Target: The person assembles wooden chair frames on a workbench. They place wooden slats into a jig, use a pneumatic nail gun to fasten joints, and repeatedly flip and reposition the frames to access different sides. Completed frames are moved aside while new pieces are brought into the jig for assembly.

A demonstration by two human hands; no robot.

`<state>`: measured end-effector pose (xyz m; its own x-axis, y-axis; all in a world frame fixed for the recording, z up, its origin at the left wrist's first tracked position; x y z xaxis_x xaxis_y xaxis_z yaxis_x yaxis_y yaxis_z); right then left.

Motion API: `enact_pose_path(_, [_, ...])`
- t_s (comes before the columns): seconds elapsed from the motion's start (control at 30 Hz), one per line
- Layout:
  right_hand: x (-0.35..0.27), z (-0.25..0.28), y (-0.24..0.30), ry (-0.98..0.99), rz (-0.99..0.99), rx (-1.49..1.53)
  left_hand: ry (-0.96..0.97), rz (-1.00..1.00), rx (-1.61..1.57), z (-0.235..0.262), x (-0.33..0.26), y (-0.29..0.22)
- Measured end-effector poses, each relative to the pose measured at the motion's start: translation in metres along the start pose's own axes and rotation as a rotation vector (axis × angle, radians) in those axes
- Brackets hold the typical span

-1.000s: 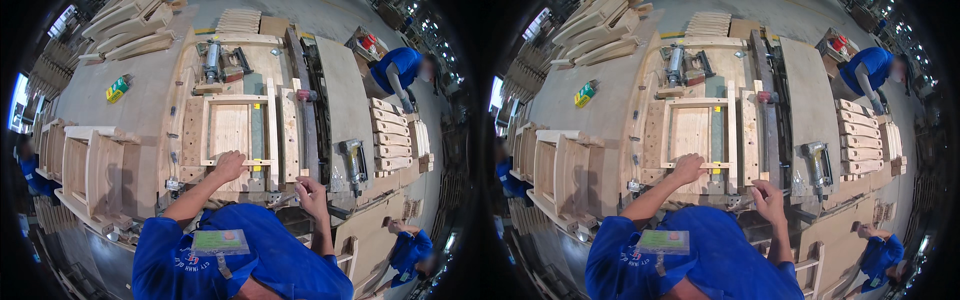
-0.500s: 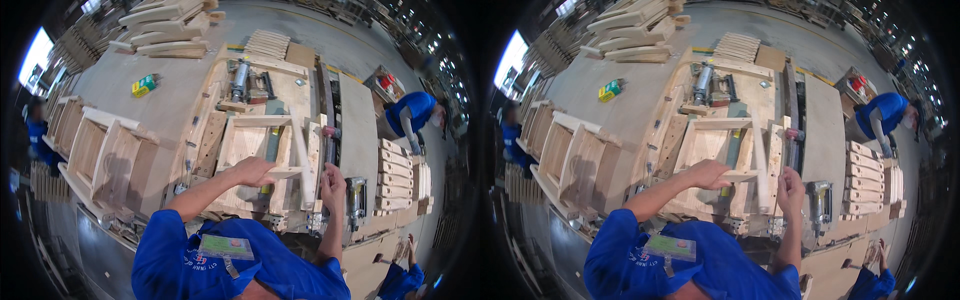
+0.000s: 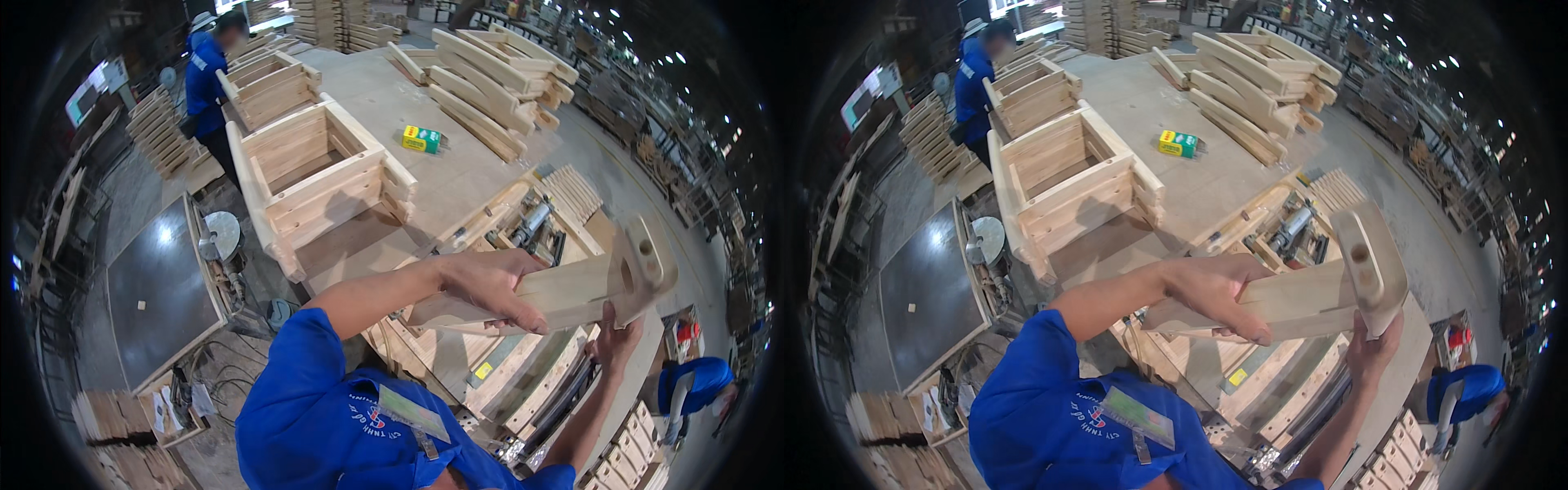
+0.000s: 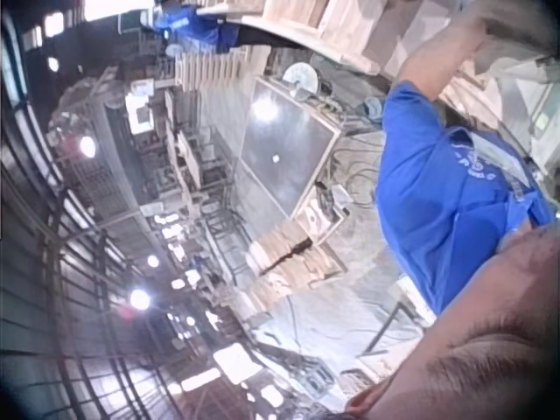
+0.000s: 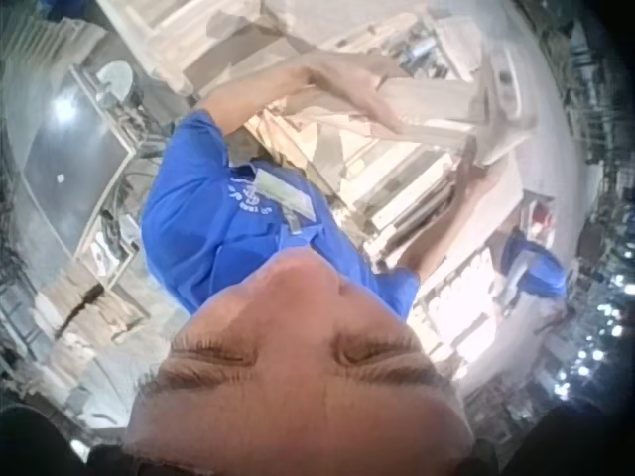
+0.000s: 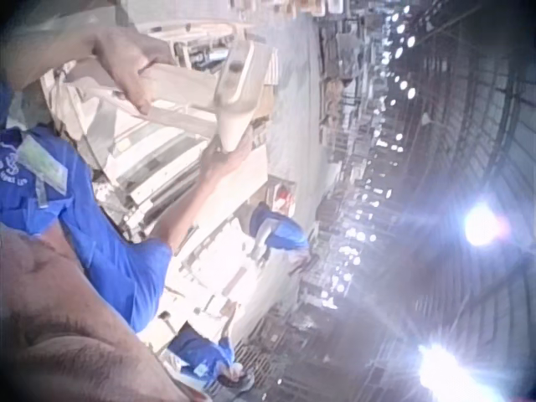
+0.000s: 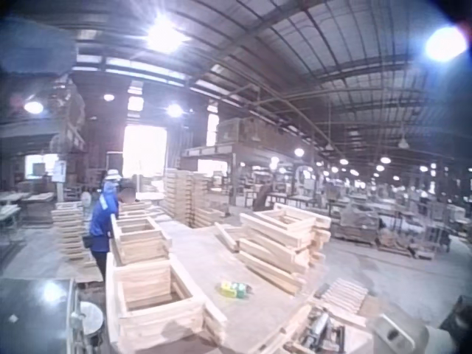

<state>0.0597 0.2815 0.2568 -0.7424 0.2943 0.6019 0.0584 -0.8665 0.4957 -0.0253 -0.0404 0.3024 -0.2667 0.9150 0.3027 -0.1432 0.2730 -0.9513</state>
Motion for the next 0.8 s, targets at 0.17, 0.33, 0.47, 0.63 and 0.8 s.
enact_pose_path(0.17, [0.051,-0.009,0.066,0.147,0.125,0.018,-0.285,0.014,-0.022,0.035,-0.051,-0.014])
enact_pose_path(0.33, [0.087,-0.049,0.145,0.238,0.033,0.057,-0.879,-0.269,0.606,0.097,-0.142,-0.075])
enact_pose_path(0.47, [0.117,-0.114,0.179,0.425,-0.097,0.156,-1.527,-0.351,0.767,0.150,-0.292,-0.079])
enact_pose_path(0.63, [0.155,-0.226,0.234,0.600,-0.039,0.240,-2.030,-0.249,0.684,0.182,-0.419,-0.015])
enact_pose_path(0.8, [0.168,-0.349,0.314,0.683,-0.065,0.125,-2.001,-0.142,0.503,0.196,-0.443,0.043])
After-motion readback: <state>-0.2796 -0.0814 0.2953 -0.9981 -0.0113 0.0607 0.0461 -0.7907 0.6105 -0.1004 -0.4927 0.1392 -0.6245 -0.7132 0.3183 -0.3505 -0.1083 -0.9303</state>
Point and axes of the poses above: each hand's wrist, its own x-axis towards the middle knuckle, its own z-axis out of the back of the hand, y = z × x, the point moved 6 cm from there along x, towards the middle knuckle, and after that the axes turned 12 degrees about -z, right-handed, at the moved point
